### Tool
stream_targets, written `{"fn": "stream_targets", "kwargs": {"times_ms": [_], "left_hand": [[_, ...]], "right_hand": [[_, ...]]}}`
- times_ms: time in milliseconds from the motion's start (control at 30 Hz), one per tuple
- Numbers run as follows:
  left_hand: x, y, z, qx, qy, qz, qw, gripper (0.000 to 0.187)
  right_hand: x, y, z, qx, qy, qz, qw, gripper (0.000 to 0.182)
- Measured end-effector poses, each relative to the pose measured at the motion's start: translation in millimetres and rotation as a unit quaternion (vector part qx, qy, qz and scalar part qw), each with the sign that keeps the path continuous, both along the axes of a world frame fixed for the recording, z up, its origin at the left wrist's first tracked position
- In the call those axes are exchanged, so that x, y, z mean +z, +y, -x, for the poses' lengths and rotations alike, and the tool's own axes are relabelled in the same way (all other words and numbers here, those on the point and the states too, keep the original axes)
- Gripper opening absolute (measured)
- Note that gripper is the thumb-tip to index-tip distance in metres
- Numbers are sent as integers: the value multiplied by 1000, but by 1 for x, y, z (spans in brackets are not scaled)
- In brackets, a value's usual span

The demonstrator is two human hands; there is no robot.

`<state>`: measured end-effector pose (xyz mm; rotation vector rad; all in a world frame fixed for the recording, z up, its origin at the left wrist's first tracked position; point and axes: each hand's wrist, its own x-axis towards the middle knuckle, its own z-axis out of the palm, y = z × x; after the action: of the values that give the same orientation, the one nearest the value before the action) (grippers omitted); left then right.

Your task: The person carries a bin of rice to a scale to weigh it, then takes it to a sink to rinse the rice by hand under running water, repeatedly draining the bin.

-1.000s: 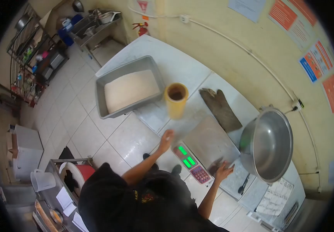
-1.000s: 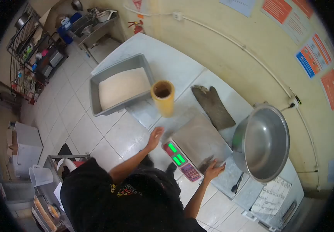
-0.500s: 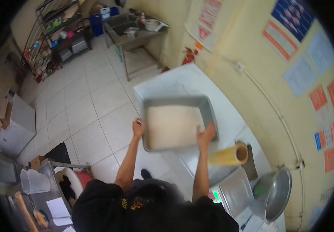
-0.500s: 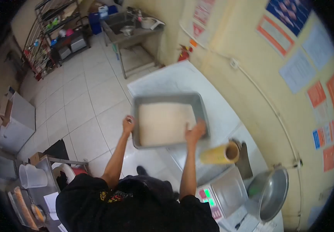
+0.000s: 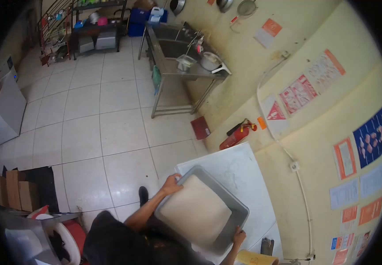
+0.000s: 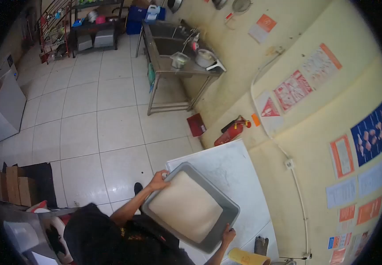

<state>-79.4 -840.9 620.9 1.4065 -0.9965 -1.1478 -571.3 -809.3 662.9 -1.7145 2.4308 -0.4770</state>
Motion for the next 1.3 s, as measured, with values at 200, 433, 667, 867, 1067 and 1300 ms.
{"fn": "stream_targets", "kwargs": {"times_ms": [200, 433, 667, 867, 1067, 1300], "left_hand": [[62, -72, -203, 49, -12, -49, 998, 44], [101, -78, -463, 334, -21, -64, 940, 41], [149, -133, -715, 452, -63, -23, 890, 39], [165, -242, -882, 479, -106, -10, 872, 39], [136, -427, -1030, 435, -120, -53, 891, 36], [159, -651, -1165, 379, -133, -29, 915, 27]], "right_hand": [[32, -121, -218, 24, -93, 111, 989, 61], [65, -351, -552, 236, -197, 110, 945, 54], [26, -495, -876, 327, -316, 22, 890, 54], [61, -616, -1055, 333, -346, 44, 876, 57], [44, -793, -1184, 326, -300, 83, 893, 53], [73, -983, -1302, 245, -259, 65, 932, 54]]}}
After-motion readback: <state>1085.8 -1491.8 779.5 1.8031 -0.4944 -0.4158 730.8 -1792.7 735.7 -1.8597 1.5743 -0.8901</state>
